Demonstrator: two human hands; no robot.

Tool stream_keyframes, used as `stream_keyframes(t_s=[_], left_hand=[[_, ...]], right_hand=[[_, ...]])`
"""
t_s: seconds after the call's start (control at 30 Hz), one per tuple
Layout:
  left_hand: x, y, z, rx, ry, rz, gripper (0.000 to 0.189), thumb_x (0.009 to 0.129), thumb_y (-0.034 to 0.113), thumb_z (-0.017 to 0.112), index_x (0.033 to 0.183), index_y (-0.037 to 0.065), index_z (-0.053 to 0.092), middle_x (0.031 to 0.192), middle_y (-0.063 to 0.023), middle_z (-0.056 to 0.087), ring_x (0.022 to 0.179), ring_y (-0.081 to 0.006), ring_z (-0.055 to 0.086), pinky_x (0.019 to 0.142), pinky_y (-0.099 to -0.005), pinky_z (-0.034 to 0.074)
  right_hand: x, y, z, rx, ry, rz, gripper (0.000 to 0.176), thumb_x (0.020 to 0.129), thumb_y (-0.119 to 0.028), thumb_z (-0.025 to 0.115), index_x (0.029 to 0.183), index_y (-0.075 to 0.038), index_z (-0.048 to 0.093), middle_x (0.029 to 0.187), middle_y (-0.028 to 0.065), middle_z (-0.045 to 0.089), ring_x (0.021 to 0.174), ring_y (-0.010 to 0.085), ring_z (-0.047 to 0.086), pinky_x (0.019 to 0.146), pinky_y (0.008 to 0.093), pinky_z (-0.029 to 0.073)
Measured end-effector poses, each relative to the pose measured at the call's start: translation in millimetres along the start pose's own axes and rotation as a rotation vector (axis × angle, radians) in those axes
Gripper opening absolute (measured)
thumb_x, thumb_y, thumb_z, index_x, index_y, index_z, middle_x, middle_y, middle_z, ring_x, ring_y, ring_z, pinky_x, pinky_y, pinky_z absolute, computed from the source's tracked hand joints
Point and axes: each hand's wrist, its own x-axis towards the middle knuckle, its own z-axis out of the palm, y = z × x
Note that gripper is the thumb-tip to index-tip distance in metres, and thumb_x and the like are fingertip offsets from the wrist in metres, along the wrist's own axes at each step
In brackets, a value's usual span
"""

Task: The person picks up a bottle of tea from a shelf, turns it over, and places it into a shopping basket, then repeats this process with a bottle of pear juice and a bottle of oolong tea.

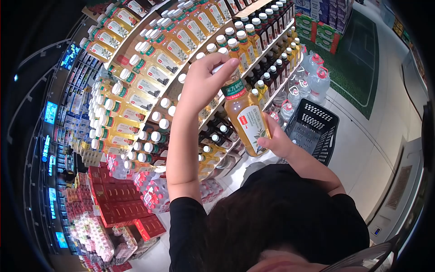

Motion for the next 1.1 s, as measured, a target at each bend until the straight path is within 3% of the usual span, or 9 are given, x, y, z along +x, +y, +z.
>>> stream_keyframes(t_s=[0.07, 0.1, 0.2, 0.23, 0.27, 0.43, 0.97, 1.1], left_hand=[[-11.0, 2.8, 4.2, -0.213, -0.016, 0.067, 0.039, 0.086, 0.035, 0.060, 0.105, 0.001, 0.061, 0.088, -0.0045, 0.062, 0.080, -0.0095, 0.054, 0.069, -0.0246, 0.043], [-17.2, -0.7, 5.4, -0.330, -0.092, 0.049, 0.048, 0.088, 0.032, 0.056, 0.125, 0.002, 0.049, 0.110, -0.0066, 0.057, 0.099, -0.0135, 0.050, 0.085, -0.0283, 0.039], [-40.7, -12.3, 31.7, -0.727, -0.132, 0.015, 0.056, 0.087, 0.028, 0.055, 0.135, 0.002, 0.039, 0.125, -0.0108, 0.050, 0.114, -0.0188, 0.045, 0.098, -0.0335, 0.032], [-52.2, -6.6, 40.4, -0.721, -0.100, -0.038, 0.063, 0.086, 0.025, 0.054, 0.140, 0.002, 0.032, 0.136, -0.0133, 0.043, 0.126, -0.0231, 0.039, 0.106, -0.0358, 0.024], [-54.6, -12.2, 50.7, -0.792, -0.106, 0.041, 0.063, 0.086, 0.019, 0.054, 0.140, -0.001, 0.030, 0.141, -0.0153, 0.037, 0.132, -0.0252, 0.033, 0.109, -0.0371, 0.021], [-68.9, -16.0, 74.8, -0.755, 0.030, 0.193, 0.060, 0.087, 0.005, 0.052, 0.141, -0.005, 0.025, 0.143, -0.0172, 0.034, 0.134, -0.0265, 0.031, 0.110, -0.0394, 0.023], [-102.1, -14.0, 82.1, -0.721, 0.234, 0.183, 0.054, 0.086, -0.002, 0.050, 0.137, -0.003, 0.031, 0.136, -0.0161, 0.041, 0.128, -0.0247, 0.038, 0.107, -0.0385, 0.028], [-104.4, -10.9, 87.9, -0.619, 0.333, 0.145, 0.058, 0.082, 0.002, 0.061, 0.131, -0.002, 0.031, 0.127, -0.0154, 0.046, 0.121, -0.0225, 0.045, 0.101, -0.0367, 0.035]], right_hand=[[-3.5, 4.6, 1.7, 0.044, 0.024, -0.035, 0.084, 0.077, -0.032, 0.074, 0.138, -0.002, 0.025, 0.128, 0.0071, 0.044, 0.119, 0.0135, 0.042, 0.100, 0.0312, 0.035], [-4.3, 3.7, 1.3, 0.055, 0.022, -0.061, 0.081, 0.078, -0.030, 0.073, 0.137, -0.002, 0.025, 0.127, 0.0073, 0.045, 0.117, 0.0141, 0.044, 0.099, 0.0322, 0.036], [-6.8, -6.8, 9.0, -0.019, 0.158, -0.164, 0.078, 0.079, -0.030, 0.071, 0.137, -0.002, 0.026, 0.125, 0.0074, 0.046, 0.117, 0.0151, 0.045, 0.100, 0.0324, 0.036], [-5.9, -11.8, 6.9, -0.009, 0.149, -0.166, 0.078, 0.079, -0.026, 0.071, 0.137, -0.002, 0.025, 0.125, 0.0079, 0.045, 0.117, 0.0155, 0.045, 0.099, 0.0328, 0.037], [-5.4, -14.0, 5.9, -0.015, 0.157, -0.177, 0.079, 0.078, -0.024, 0.071, 0.137, -0.002, 0.024, 0.125, 0.0080, 0.045, 0.117, 0.0156, 0.045, 0.099, 0.0329, 0.037], [-10.7, -2.8, 2.3, -0.085, 0.241, -0.223, 0.081, 0.074, -0.018, 0.074, 0.136, -0.002, 0.023, 0.126, 0.0086, 0.042, 0.118, 0.0162, 0.043, 0.099, 0.0333, 0.037], [-12.7, 5.8, 9.7, -0.102, 0.135, -0.158, 0.083, 0.070, -0.017, 0.075, 0.136, -0.003, 0.025, 0.124, 0.0094, 0.043, 0.117, 0.0171, 0.044, 0.098, 0.0330, 0.037], [-12.1, 9.2, 11.5, -0.176, 0.165, -0.204, 0.085, 0.067, -0.013, 0.076, 0.134, -0.002, 0.026, 0.123, 0.0112, 0.044, 0.115, 0.0186, 0.046, 0.097, 0.0333, 0.039]])
